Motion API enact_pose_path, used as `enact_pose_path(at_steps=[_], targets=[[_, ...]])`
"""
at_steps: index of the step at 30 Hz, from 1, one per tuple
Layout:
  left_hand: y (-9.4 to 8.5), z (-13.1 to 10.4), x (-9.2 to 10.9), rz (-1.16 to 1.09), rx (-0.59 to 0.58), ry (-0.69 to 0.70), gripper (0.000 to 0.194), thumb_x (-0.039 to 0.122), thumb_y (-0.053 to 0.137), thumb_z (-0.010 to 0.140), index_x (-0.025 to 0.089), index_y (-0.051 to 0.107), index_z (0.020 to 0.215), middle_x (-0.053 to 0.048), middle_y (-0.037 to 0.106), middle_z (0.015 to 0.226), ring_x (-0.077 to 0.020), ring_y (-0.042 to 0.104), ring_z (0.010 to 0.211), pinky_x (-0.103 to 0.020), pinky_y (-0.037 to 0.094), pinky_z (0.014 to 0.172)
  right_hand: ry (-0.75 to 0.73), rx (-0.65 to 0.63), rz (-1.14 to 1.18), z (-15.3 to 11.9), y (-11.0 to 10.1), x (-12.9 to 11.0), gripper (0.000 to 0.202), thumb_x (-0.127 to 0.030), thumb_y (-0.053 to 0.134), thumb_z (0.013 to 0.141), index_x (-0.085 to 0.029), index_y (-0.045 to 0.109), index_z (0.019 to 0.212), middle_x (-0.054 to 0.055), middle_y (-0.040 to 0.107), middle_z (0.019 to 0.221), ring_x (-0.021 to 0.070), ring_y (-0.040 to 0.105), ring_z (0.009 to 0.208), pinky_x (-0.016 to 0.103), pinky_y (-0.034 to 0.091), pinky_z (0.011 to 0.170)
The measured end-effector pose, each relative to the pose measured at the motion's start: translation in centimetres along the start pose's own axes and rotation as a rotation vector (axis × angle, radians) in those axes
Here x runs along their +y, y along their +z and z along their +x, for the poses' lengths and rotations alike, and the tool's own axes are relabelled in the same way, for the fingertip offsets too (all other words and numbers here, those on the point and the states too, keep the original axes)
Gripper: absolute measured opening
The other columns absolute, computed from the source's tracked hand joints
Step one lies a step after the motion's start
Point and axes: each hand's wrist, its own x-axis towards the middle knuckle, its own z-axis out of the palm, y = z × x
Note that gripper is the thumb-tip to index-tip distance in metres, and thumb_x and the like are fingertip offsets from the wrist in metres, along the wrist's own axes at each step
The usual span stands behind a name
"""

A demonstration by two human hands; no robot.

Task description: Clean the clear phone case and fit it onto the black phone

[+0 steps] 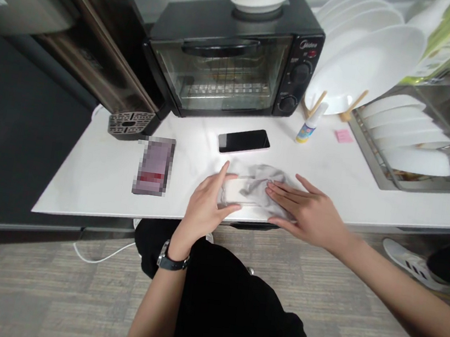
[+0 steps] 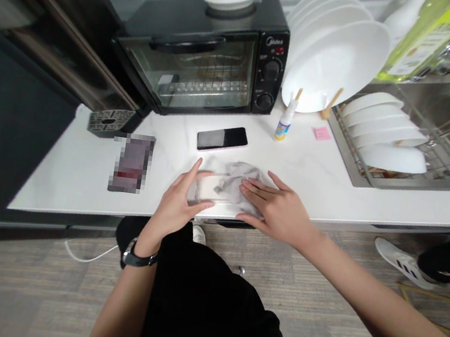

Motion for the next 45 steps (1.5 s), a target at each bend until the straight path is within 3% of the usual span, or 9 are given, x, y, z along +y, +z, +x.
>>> enact_pose_path(at_steps=[4,8,12,19,23,28,33,40,45], targets=[[0.0,0.2,0.1,-0.013,-0.007,0.0,0.108,0.032,0.082,0.09,0.037,0.012,0.172,-0.005,0.065,0.153,-0.0308,0.054,0.143,-0.054,0.041,0.123,-0.067,-0.017,0.091,-0.2,0.2,-1.3,0.064,-0.056,0.061,0.105,-0.018,0.056,0.155,0.014,0.065,0.151,0.0303,0.064,0.14,0.059,0.04,0.128],[-0.3,0.0,-0.1,0.016,-0.026,-0.04,0.104,0.022,0.077,0.088,0.032,0.017,0.173,-0.01,0.06,0.155,-0.031,0.056,0.142,-0.051,0.046,0.12,-0.181,-0.052,0.185,4.3,2.5,-3.0,0.074,-0.063,0.064,0.101,-0.011,0.056,0.154,0.018,0.061,0.155,0.0301,0.058,0.147,0.056,0.044,0.125],[-0.4,-0.3,-0.6,0.018,-0.014,-0.048,0.101,0.028,0.079,0.088,0.032,0.022,0.172,-0.011,0.053,0.161,-0.0313,0.055,0.144,-0.05,0.047,0.12,-0.238,-0.083,0.184,7.1,3.6,-2.6,0.077,-0.061,0.066,0.1,-0.013,0.053,0.158,0.017,0.062,0.154,0.0302,0.055,0.15,0.056,0.043,0.126],[-0.2,-0.2,-0.1,-0.007,-0.002,-0.02,0.105,0.035,0.083,0.09,0.036,0.018,0.171,-0.004,0.063,0.153,-0.0301,0.052,0.144,-0.052,0.041,0.124,-0.12,-0.075,-0.028,1.2,-0.4,1.2,0.075,-0.06,0.056,0.106,-0.015,0.041,0.165,0.017,0.056,0.159,0.0324,0.061,0.143,0.061,0.044,0.124],[-0.2,-0.1,0.2,-0.003,-0.008,-0.016,0.106,0.033,0.084,0.089,0.036,0.017,0.171,-0.004,0.065,0.152,-0.031,0.055,0.142,-0.053,0.042,0.122,-0.14,-0.076,0.016,-0.3,-1.4,0.5,0.074,-0.059,0.061,0.104,-0.018,0.044,0.164,0.015,0.062,0.154,0.0316,0.065,0.139,0.061,0.041,0.126],[-0.4,-0.2,0.0,0.015,-0.015,-0.011,0.101,0.02,0.077,0.087,0.034,0.023,0.171,-0.006,0.064,0.152,-0.0301,0.057,0.14,-0.049,0.045,0.12,-0.235,-0.129,0.186,4.2,1.4,-2.1,0.081,-0.063,0.067,0.099,-0.017,0.046,0.162,0.016,0.06,0.156,0.0304,0.055,0.149,0.061,0.033,0.131],[-0.5,-0.3,-0.6,0.01,0.0,-0.054,0.099,0.03,0.082,0.087,0.031,0.028,0.17,-0.01,0.056,0.159,-0.0312,0.055,0.143,-0.048,0.047,0.12,-0.292,-0.182,0.191,7.9,3.0,-2.1,0.077,-0.066,0.061,0.102,-0.018,0.05,0.16,0.016,0.056,0.16,0.0297,0.052,0.152,0.062,0.021,0.134],[-0.3,-0.2,-0.1,0.012,-0.002,-0.025,0.105,0.037,0.086,0.088,0.036,0.021,0.171,-0.005,0.064,0.151,-0.0311,0.054,0.142,-0.053,0.042,0.122,-0.163,-0.145,0.029,1.5,-1.0,1.4,0.075,-0.058,0.055,0.107,-0.017,0.037,0.167,0.017,0.056,0.159,0.0304,0.058,0.146,0.063,0.028,0.131],[-0.3,0.0,0.1,0.005,0.002,-0.008,0.103,0.031,0.084,0.087,0.035,0.023,0.17,-0.005,0.067,0.148,-0.0307,0.058,0.138,-0.052,0.043,0.121,-0.179,-0.121,0.109,0.5,-0.7,-0.4,0.076,-0.059,0.059,0.105,-0.015,0.043,0.163,0.015,0.062,0.155,0.0295,0.059,0.146,0.06,0.032,0.131]])
